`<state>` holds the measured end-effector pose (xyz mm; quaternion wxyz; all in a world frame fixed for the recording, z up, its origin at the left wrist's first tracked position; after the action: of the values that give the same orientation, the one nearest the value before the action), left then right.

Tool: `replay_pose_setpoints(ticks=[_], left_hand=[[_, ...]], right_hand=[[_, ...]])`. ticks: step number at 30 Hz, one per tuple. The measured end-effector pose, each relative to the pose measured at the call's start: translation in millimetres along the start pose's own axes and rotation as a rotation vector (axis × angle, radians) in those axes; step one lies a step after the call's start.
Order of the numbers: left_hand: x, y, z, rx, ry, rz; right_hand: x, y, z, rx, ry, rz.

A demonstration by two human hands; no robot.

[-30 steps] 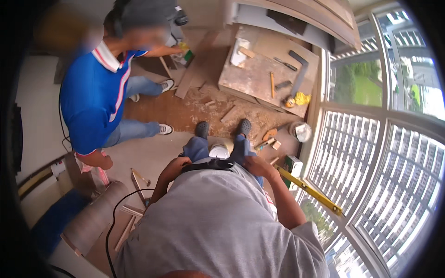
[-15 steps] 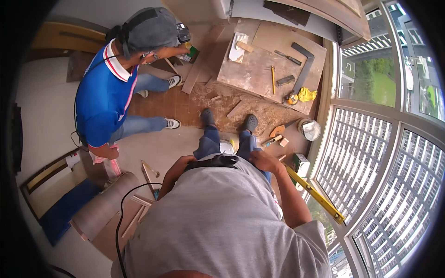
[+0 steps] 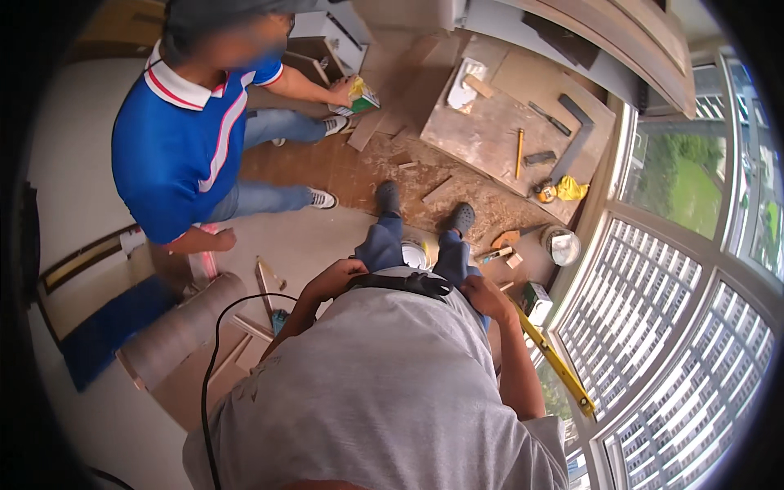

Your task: Assembling and checking the fit of an electrical socket strip into a wooden housing during interior construction.

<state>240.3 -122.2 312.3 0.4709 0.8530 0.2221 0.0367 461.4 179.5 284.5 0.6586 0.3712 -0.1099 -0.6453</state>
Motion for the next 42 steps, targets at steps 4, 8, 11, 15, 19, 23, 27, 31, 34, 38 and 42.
replay_pose_setpoints(ticks=[4,8,11,15,19,23,27,31,34,38,42], left_hand=[[0,1,18,0.122,-0.057,-0.085],[11,5,22,0.077,0.005,-0.071],[16,13,13,0.076,-0.032,-0.112],[27,-12,47,0.231,-0.133,-0.209],[27,-3,37,0.215,-0.048,-0.199],[31,-28,15,0.205,0.05,-0.174],[37,-32,10,0.171,0.058,-0.188],[45,-41,4,0.336,-0.114,-0.19],[57,-43,12,0.384,-0.378,-0.151],[57,-25,12,0.241,-0.337,-0.114],[24,13,-1,0.101,-0.208,0.063]], right_hand=[[0,-12,3,0.062,0.016,0.042],[22,-19,-46,-0.064,0.006,0.046],[23,-23,-67,-0.045,-0.099,0.03],[7,-19,-76,-0.242,0.218,0.005],[-21,-22,-23,0.012,-0.035,0.018],[-28,-18,-44,0.079,-0.218,-0.061],[-25,-2,-52,0.09,-0.178,-0.067],[-23,-2,-54,0.045,-0.23,-0.109],[-26,8,-39,0.083,-0.098,-0.044],[-25,3,-35,-0.094,0.047,-0.108],[-37,9,-5,0.031,-0.053,0.001]])
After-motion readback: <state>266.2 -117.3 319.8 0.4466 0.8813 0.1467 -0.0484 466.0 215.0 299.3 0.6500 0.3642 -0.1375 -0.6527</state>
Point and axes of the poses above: each hand's wrist, its own y-axis away from the middle knuckle, its own x-axis out of the palm, z = x × y, the point moved 3 cm from there along -y, towards the middle knuckle, and after that the axes turned 9 degrees about -z, right-handed, at the moved point
